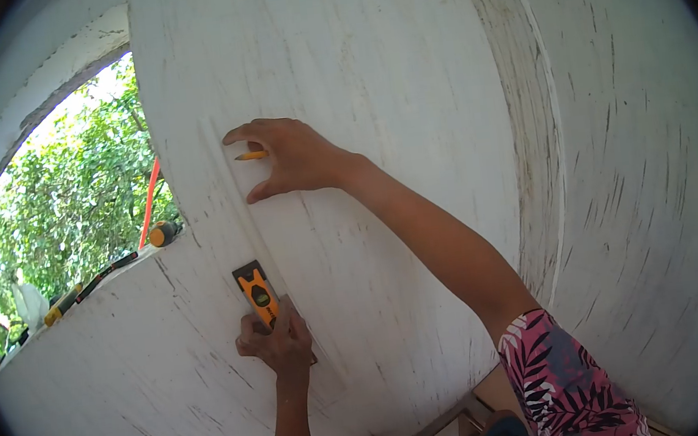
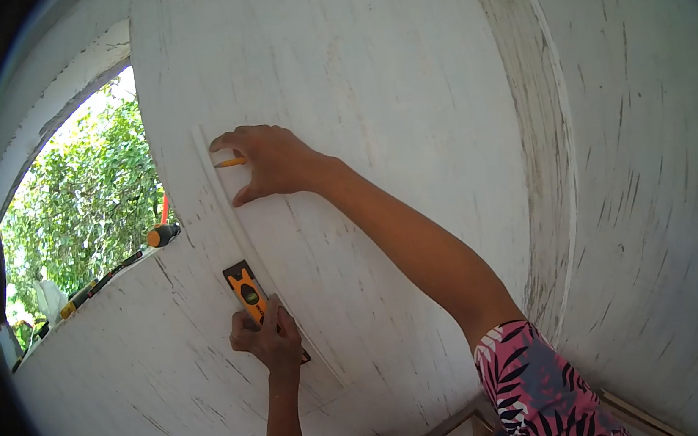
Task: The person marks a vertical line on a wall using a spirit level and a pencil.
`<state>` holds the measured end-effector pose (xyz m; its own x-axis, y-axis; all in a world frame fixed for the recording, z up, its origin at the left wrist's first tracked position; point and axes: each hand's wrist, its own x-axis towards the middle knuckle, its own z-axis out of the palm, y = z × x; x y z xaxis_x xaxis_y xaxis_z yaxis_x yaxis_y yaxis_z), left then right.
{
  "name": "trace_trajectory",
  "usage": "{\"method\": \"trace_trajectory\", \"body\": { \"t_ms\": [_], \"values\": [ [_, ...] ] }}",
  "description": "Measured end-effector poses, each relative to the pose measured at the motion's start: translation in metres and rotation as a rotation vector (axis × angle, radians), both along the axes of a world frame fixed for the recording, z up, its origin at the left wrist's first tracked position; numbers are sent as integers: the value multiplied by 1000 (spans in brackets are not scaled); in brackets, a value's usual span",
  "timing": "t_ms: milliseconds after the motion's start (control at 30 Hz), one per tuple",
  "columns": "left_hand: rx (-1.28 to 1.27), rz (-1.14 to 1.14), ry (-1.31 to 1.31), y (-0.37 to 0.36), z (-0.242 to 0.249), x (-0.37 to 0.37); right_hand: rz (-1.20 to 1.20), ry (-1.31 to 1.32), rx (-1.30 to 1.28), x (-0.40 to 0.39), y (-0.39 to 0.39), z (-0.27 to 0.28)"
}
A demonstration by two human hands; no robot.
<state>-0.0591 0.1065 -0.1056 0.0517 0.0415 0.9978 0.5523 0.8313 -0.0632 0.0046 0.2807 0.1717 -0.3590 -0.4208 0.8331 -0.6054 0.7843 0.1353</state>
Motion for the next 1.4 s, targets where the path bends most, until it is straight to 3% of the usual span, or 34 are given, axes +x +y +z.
{"method": "trace_trajectory", "body": {
  "t_ms": [300,967,1100,1367,1400],
  "values": [
    [25,-39,44,1,-1,-3,-134,-72,-13,11,7,0],
    [18,-66,-3,0,0,-1,-132,-103,-51,11,2,-2],
    [-4,20,-24,0,4,2,-125,-93,-54,9,2,-3],
    [19,-26,3,1,4,0,-163,94,-39,-4,5,-9],
    [23,-29,14,1,4,0,-209,-10,-75,6,-1,-6]
  ]
}}
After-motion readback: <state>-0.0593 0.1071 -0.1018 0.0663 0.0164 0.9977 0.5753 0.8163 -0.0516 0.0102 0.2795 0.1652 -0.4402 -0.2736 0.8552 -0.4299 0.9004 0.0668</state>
